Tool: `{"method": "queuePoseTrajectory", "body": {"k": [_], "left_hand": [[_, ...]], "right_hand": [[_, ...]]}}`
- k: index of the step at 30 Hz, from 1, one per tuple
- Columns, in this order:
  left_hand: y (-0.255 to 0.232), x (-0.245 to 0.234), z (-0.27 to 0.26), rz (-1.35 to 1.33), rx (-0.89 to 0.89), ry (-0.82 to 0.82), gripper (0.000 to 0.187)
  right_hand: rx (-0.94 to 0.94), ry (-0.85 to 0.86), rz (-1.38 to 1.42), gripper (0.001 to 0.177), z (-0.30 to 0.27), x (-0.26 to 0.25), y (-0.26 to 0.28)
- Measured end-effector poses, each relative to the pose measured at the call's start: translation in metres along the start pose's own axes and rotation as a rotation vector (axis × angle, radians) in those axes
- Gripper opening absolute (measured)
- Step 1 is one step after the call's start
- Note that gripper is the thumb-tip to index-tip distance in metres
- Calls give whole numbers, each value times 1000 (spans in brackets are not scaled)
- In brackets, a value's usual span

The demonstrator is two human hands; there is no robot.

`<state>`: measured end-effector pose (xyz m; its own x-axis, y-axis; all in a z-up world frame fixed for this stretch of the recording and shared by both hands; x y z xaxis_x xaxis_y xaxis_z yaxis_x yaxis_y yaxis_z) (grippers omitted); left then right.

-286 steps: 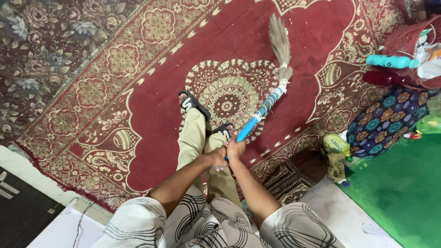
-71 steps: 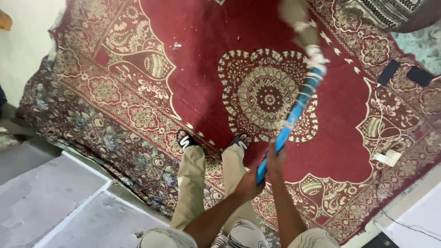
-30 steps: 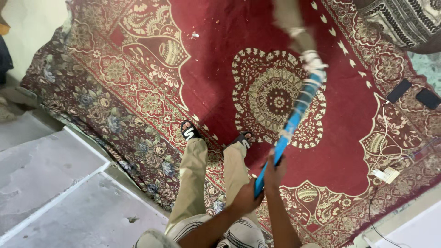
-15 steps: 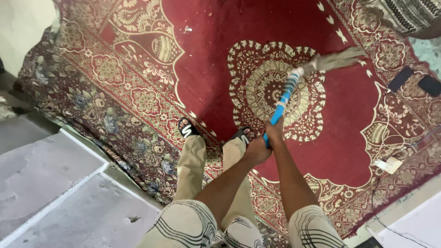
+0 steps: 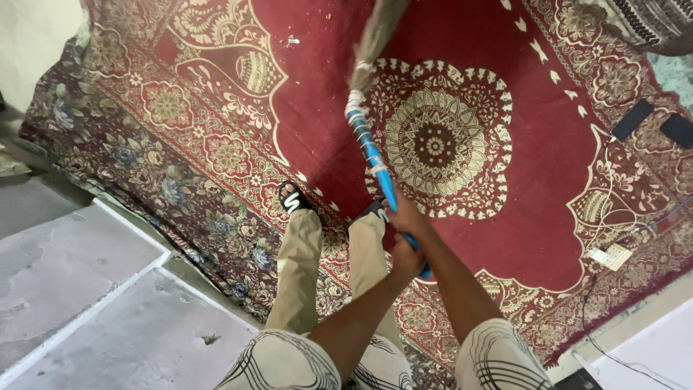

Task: The person sweeps a red ornate carpet with a broom, moving debris toward one side of the room.

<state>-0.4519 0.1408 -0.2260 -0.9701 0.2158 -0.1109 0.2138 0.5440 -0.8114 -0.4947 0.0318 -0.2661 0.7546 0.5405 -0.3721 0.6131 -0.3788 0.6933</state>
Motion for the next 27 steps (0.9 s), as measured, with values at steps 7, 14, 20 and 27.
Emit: {"method": "queuePoseTrajectory", "body": {"k": [7,14,20,27], "left_hand": [[3,5,-62,-235,-204,18,44],[-52,-19,-95,-41,-57,239,61],[-74,-12,-73,77,212,395,57],[-87,24,23,277,225,664,49]], "right_hand": [[138,109,36,89,-58,15,38],[162,-271,257,75,-126,-44,80],[-7,-674,115,56,-148,-77,61],[-191,-997,-338,90,-114,-130,32]]}}
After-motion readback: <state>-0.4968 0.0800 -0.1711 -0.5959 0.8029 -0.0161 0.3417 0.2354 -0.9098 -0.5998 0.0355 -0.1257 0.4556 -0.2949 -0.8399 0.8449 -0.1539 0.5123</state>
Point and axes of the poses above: each hand's wrist, its own z-axis towards the middle knuckle, its own x-axis out of the palm, y = z × x, the point moved 10 cm from there along z, towards the middle knuckle, and after that the axes turned 7 degrees about y, right-handed, at the moved point
